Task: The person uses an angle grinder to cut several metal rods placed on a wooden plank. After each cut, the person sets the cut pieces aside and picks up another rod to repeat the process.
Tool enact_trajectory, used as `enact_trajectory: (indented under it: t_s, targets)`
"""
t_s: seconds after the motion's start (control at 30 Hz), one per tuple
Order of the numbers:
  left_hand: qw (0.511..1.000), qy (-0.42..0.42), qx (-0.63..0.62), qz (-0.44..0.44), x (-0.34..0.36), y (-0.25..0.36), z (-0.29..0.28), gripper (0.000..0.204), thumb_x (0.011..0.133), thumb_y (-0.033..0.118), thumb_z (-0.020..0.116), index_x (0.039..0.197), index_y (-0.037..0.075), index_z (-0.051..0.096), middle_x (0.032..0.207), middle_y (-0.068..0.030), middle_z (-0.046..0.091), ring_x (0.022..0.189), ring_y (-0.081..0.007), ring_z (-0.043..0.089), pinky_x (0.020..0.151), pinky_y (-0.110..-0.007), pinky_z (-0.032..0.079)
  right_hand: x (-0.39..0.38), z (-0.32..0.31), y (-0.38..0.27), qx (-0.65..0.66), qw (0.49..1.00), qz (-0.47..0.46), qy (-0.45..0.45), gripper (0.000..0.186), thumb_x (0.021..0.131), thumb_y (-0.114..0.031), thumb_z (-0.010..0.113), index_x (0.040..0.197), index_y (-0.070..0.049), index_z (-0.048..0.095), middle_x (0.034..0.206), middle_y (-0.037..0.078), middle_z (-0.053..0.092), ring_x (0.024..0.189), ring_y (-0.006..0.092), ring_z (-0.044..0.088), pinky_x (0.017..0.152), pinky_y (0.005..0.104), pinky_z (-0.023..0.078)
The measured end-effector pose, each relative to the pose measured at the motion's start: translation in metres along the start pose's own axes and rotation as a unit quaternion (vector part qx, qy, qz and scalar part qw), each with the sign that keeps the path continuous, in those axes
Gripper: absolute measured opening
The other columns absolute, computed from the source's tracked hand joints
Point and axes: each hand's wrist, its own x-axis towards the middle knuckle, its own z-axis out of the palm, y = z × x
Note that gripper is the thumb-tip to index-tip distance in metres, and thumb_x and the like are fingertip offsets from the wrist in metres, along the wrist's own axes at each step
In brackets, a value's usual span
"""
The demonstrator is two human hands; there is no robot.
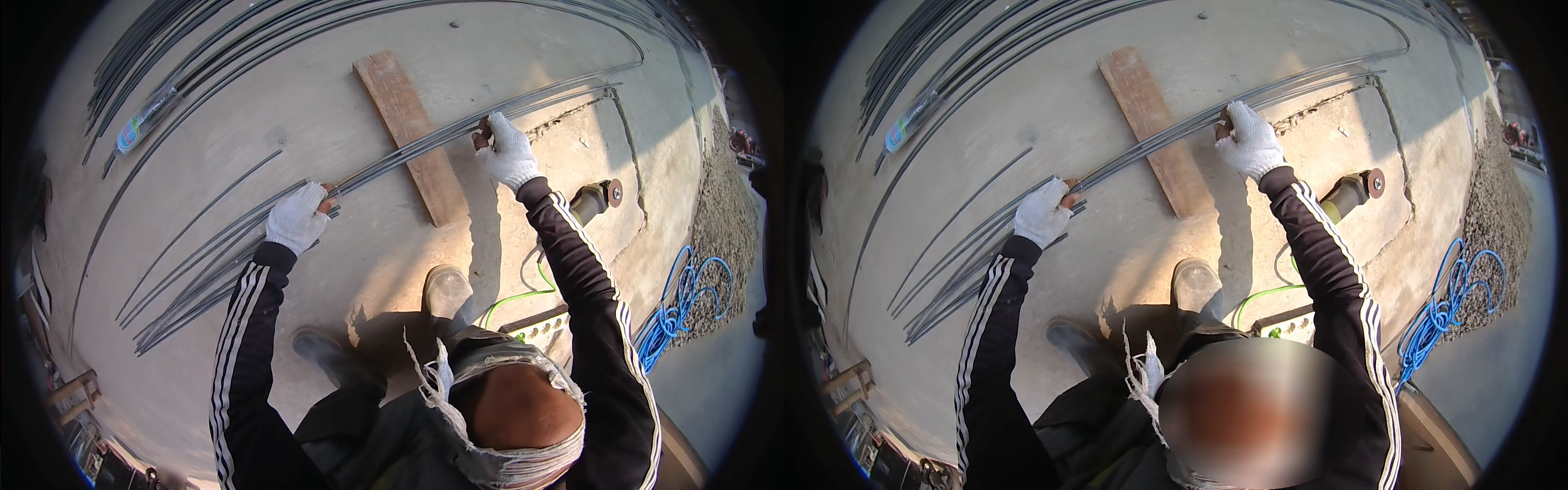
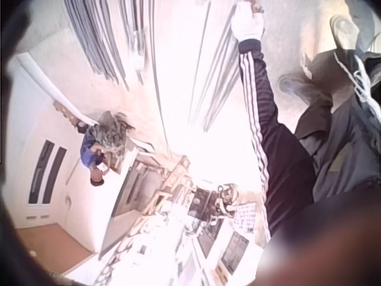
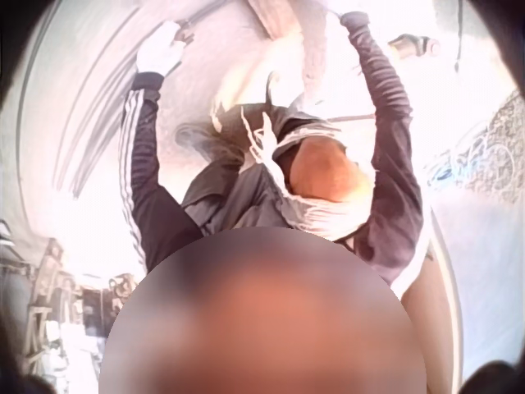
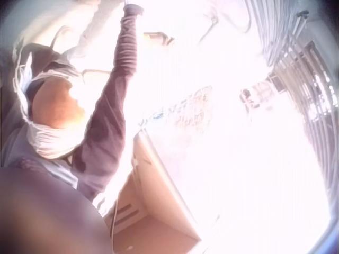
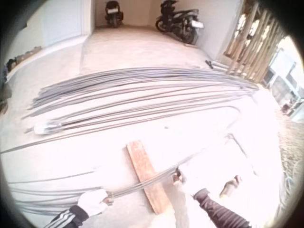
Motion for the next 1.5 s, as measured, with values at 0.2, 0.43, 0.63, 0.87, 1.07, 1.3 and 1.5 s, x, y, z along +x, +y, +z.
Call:
enact_trajectory:
  t_s: [0.2,0.43,0.63,0.87,1.07,1.3,1.5]
  targets:
    - [1.000,-0.020,0.010,-0.016,0.002,0.001,0.001,0.029,0.098,0.029,0.068,0.120,0.010,0.071,0.097,-0.0119,0.071,0.087,-0.0334,0.071,0.073,-0.043,0.057,0.021,-0.017,0.077,0.207,0.910,0.335,0.130,0.017,0.099,-0.028,0.064,0.101,-0.011,0.067,0.078,0.008,0.065,0.067,0.0225,0.065,0.062,0.0362,0.052]
    - [0.999,-0.038,0.000,-0.035,0.000,0.001,-0.002,0.029,0.097,0.027,0.070,0.120,0.009,0.073,0.097,-0.0138,0.071,0.090,-0.0351,0.070,0.076,-0.044,0.056,0.047,0.003,0.129,0.627,0.664,0.371,0.169,0.011,0.105,-0.018,0.054,0.109,-0.013,0.063,0.078,0.000,0.056,0.055,0.0104,0.044,0.049,0.0264,0.034]
    - [0.999,0.028,-0.015,0.005,-0.001,0.004,-0.003,0.027,0.095,0.029,0.074,0.115,0.009,0.074,0.094,-0.0136,0.071,0.087,-0.0352,0.071,0.075,-0.045,0.056,0.022,-0.004,0.120,0.649,0.656,0.277,0.268,0.010,0.106,-0.019,0.059,0.098,-0.012,0.061,0.083,-0.001,0.060,0.058,0.0094,0.049,0.052,0.0258,0.039]
    - [0.999,-0.015,-0.014,-0.029,0.002,0.010,-0.009,0.027,0.095,0.030,0.074,0.113,0.010,0.074,0.094,-0.0122,0.071,0.086,-0.0334,0.071,0.073,-0.043,0.057,0.030,-0.032,0.097,0.674,0.665,0.215,0.241,0.015,0.108,-0.019,0.056,0.096,-0.011,0.056,0.078,0.000,0.058,0.052,0.0097,0.039,0.048,0.0254,0.031]
    - [1.000,-0.009,0.008,-0.003,0.000,0.006,-0.006,0.031,0.101,0.034,0.064,0.123,0.014,0.070,0.101,-0.0085,0.071,0.091,-0.0291,0.071,0.075,-0.041,0.058,0.046,-0.037,0.089,0.670,0.663,0.221,0.250,0.015,0.108,-0.022,0.055,0.097,-0.012,0.056,0.081,0.000,0.059,0.053,0.0096,0.040,0.048,0.0253,0.032]
    - [1.000,-0.024,0.009,-0.014,0.000,0.005,-0.004,0.032,0.100,0.033,0.066,0.123,0.013,0.071,0.104,-0.0101,0.073,0.094,-0.0306,0.072,0.078,-0.041,0.058,0.067,-0.017,0.083,0.627,0.689,0.251,0.263,0.010,0.106,-0.015,0.052,0.096,-0.013,0.055,0.077,0.000,0.052,0.055,0.0114,0.044,0.050,0.0293,0.035]
    - [0.999,-0.030,-0.012,-0.028,-0.001,0.006,-0.003,0.032,0.101,0.033,0.067,0.124,0.011,0.072,0.105,-0.0115,0.074,0.098,-0.0323,0.071,0.084,-0.042,0.058,0.078,-0.002,0.102,0.528,0.742,0.310,0.273,0.014,0.104,-0.018,0.051,0.092,-0.012,0.053,0.072,0.004,0.050,0.056,0.0167,0.048,0.051,0.0334,0.040]
